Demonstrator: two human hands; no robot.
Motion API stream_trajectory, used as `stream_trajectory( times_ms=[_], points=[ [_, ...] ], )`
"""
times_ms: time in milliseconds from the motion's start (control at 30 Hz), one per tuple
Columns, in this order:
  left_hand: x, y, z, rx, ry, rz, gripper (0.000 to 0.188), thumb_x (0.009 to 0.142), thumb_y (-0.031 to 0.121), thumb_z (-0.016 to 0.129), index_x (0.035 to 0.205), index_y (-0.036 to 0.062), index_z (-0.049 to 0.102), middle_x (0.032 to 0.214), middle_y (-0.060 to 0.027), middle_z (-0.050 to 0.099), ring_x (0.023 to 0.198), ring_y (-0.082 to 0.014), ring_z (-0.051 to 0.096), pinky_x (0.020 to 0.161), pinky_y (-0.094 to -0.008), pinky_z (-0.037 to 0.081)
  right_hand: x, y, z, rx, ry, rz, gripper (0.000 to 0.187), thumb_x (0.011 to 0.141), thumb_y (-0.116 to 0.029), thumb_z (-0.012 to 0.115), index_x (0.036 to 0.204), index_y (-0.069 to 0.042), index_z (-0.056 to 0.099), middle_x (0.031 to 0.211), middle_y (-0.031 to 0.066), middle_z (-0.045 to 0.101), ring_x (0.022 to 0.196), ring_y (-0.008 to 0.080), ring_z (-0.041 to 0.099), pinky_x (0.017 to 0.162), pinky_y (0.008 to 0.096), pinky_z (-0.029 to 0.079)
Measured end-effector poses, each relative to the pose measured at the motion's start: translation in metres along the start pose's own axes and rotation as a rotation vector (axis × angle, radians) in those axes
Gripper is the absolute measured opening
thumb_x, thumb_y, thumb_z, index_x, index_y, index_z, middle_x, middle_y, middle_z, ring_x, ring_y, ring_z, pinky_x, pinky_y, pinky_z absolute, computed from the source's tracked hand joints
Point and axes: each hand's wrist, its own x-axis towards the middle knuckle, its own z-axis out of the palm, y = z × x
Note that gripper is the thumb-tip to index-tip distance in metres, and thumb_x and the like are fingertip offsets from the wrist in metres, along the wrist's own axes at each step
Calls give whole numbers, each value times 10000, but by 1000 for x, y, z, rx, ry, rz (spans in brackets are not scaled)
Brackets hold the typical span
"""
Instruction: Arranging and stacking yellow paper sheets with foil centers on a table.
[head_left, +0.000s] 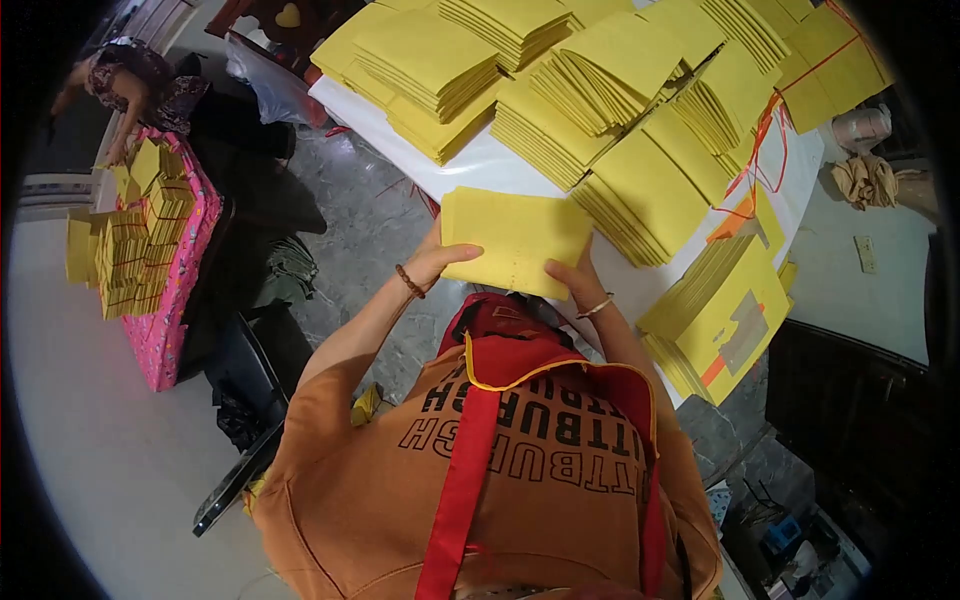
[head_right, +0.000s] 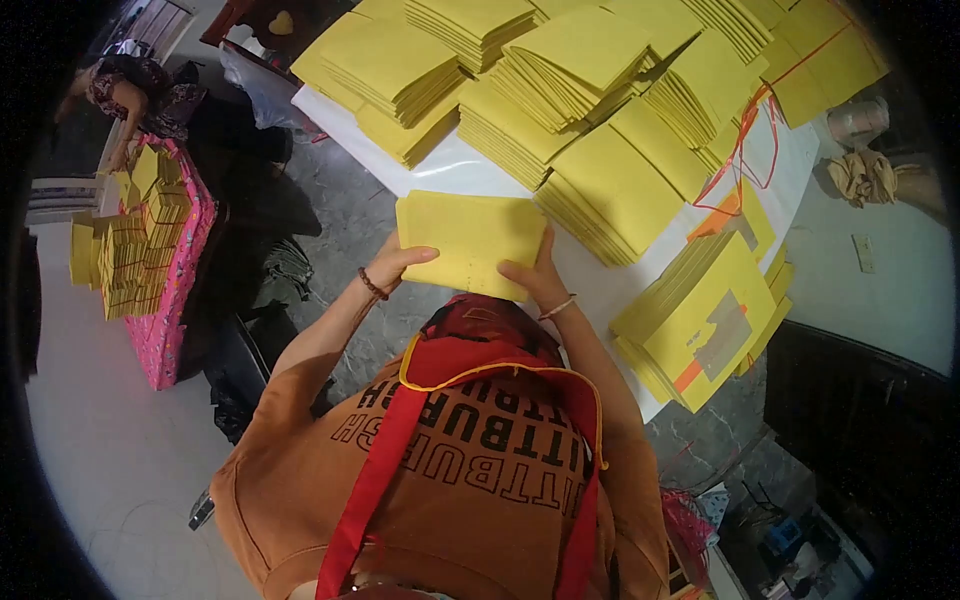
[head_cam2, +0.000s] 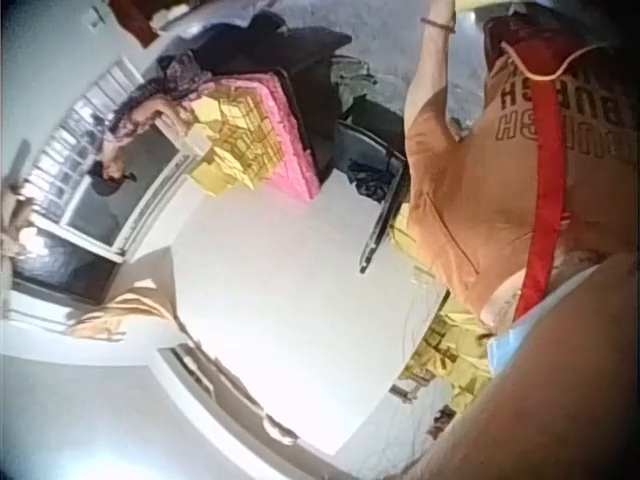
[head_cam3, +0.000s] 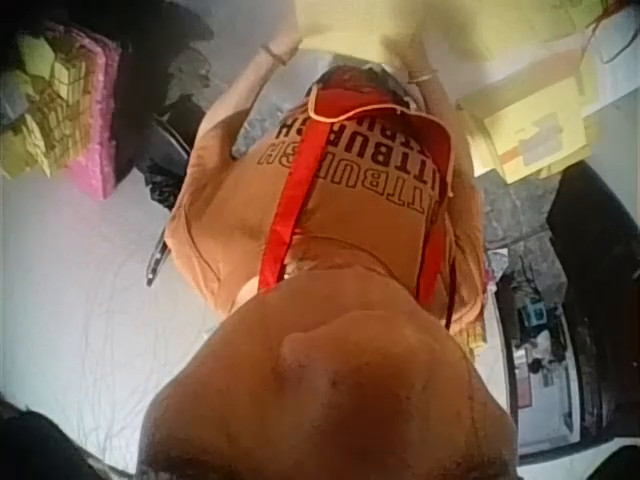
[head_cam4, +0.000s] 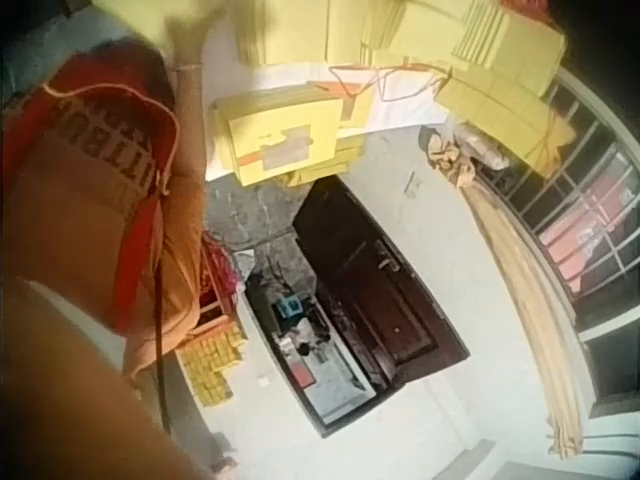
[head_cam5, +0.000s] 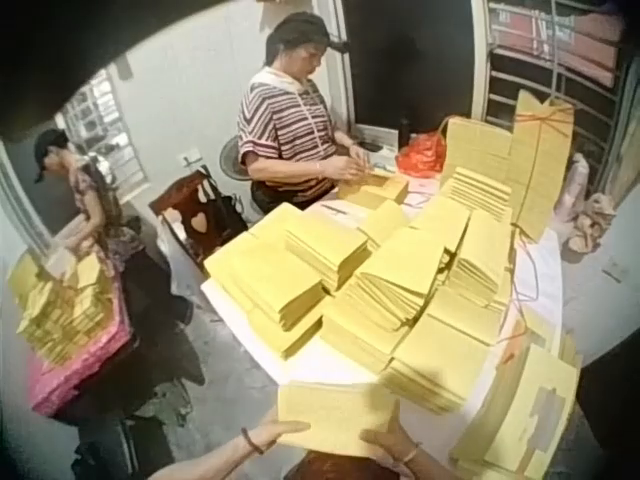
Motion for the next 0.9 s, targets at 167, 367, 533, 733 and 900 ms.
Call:
stream_trajectory(
  times_ms=[167, 367, 533, 733, 900],
  points=[
    [37, 15, 1, 362, -183, 145, 1042, 636, 291, 808, 1405, 44, 150, 1348, -140, 373, 1246, -243, 369, 1050, -380, 283, -23, -20, -19, -171, -56, -1, 1244, 590, -224, 836, 1425, -77, -75, 1388, 156, 290, 1235, 239, 370, 1019, 359, 326],
    [81, -11, -14, 1251, -427, 463, 1376, 470, 502, 843, 1428, 72, -46, 1443, -212, 203, 1346, -337, 197, 1093, -512, 67, -29, 6, -43, -773, -23, -270, 1378, 495, -242, 898, 1416, -41, -107, 1421, 154, 277, 1296, 274, 307, 1076, 388, 251],
    [98, -26, -8, 1205, -432, 557, 1362, 487, 501, 840, 1427, 96, -58, 1452, -197, 200, 1351, -321, 201, 1090, -523, 67, -34, 3, -31, -576, -65, -129, 1355, 503, -276, 894, 1410, -23, -81, 1398, 165, 316, 1300, 281, 299, 1077, 383, 247],
    [95, -19, -4, 1242, -415, 431, 1181, 565, 440, 813, 1422, 91, 80, 1349, -168, 322, 1299, -284, 296, 1088, -435, 143, -41, 19, -43, -815, 234, -307, 815, 642, -163, 806, 1297, 16, 355, 1170, 121, 542, 1100, 224, 506, 960, 340, 389],
    [49, 12, 7, 83, -325, 340, 1182, 620, 450, 795, 1451, 175, 2, 1391, -131, 277, 1288, -277, 323, 1061, -394, 267, -52, 1, -15, 236, 123, 97, 517, 734, -54, 698, 1207, -46, 490, 1143, 72, 549, 1051, 203, 530, 909, 323, 437]
  ],
)
